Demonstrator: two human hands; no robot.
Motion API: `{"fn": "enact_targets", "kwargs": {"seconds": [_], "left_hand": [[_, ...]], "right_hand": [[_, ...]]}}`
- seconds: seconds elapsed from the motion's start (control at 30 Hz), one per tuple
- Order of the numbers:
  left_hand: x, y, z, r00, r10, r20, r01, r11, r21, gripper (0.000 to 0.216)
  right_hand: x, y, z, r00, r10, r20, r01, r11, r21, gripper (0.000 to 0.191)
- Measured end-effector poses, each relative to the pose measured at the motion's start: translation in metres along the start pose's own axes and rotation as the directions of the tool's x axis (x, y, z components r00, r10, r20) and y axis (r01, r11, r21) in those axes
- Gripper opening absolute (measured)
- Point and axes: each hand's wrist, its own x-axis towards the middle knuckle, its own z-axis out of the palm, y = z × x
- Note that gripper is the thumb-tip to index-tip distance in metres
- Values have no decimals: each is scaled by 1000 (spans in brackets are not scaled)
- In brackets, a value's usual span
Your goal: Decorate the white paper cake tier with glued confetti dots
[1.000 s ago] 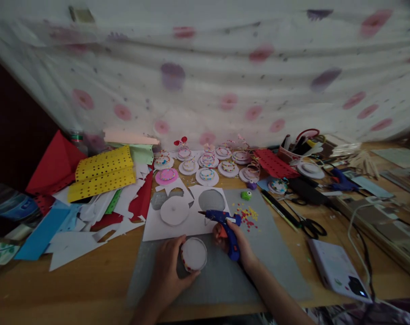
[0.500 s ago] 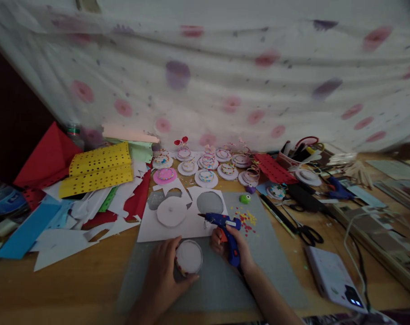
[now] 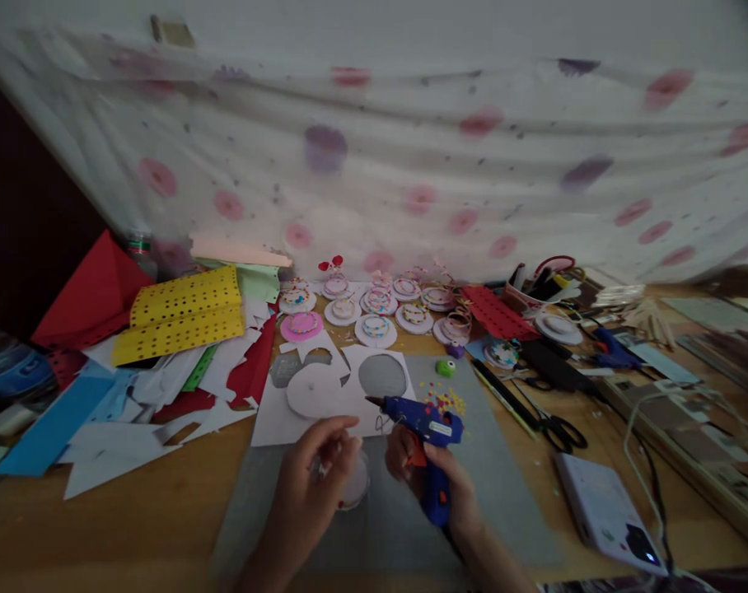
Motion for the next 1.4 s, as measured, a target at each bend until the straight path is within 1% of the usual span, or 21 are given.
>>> {"fn": "enact_targets", "kwargs": {"seconds": [0.07, 0.17, 0.27, 0.37, 0.47, 0.53, 0.57, 0.63, 0.7, 0.73, 0.77, 0.83, 0.93, 0.97, 1.03, 1.13, 1.33, 1.4], "left_hand": [[0, 12, 9, 998, -8, 55, 11, 998, -56, 37], [-3, 19, 17, 993, -23, 118, 38, 991, -127, 45], [-5, 19, 19, 993, -48, 107, 68, 979, -191, 47], [-8, 20, 21, 994, -55, 93, 75, 968, -240, 44], [-11, 25, 20, 993, -61, 101, 83, 969, -232, 39], [-13, 26, 14, 992, -42, 115, 62, 981, -183, 36], [-13, 24, 8, 993, -29, 116, 46, 987, -154, 35], [-16, 14, -8, 997, 5, 75, 1, 996, -85, 35], [-21, -6, -26, 998, 60, -2, -60, 998, 20, 40], [-24, -18, -33, 995, 98, -4, -97, 991, 89, 43], [-28, -32, -38, 992, 127, 10, -127, 979, 159, 46], [-34, -58, -41, 984, 157, 84, -174, 948, 266, 60], [-39, -84, -30, 966, 180, 187, -237, 904, 355, 80], [-38, -89, -25, 959, 196, 203, -261, 887, 380, 81], [-36, -94, -16, 948, 237, 214, -310, 849, 429, 78], [-33, -95, -11, 936, 282, 211, -351, 807, 475, 70], [-34, -97, -15, 934, 297, 198, -356, 812, 463, 75], [-34, -98, -15, 938, 290, 189, -346, 817, 462, 73]], "right_hand": [[-7, -5, 9, 998, -53, 23, 54, 998, -31, 26], [-15, -9, 18, 997, -55, 58, 58, 997, -54, 32], [-21, -10, 23, 999, -20, 36, 22, 998, -55, 37], [-27, -9, 27, 1000, 4, 18, -3, 999, -50, 37], [-34, -11, 29, 994, 69, 88, -64, 996, -57, 38], [-38, -16, 27, 982, 129, 139, -122, 991, -58, 37], [-40, -20, 24, 978, 156, 141, -149, 987, -60, 35], [-44, -30, 15, 975, 199, 98, -192, 979, -74, 29], [-48, -43, 1, 969, 246, 9, -243, 962, -123, 26], [-50, -48, -6, 960, 275, -42, -279, 948, -156, 25], [-51, -52, -12, 950, 300, -91, -312, 930, -193, 24], [-55, -56, -22, 927, 334, -173, -371, 884, -284, 25], [-60, -52, -26, 913, 333, -237, -404, 823, -399, 26], [-60, -49, -25, 911, 326, -253, -407, 812, -418, 27], [-61, -44, -20, 903, 311, -297, -416, 808, -418, 28], [-60, -40, -13, 889, 273, -369, -421, 804, -419, 29], [-59, -38, -8, 898, 194, -396, -393, 759, -519, 27], [-56, -39, -2, 905, 180, -386, -375, 765, -524, 27]]}}
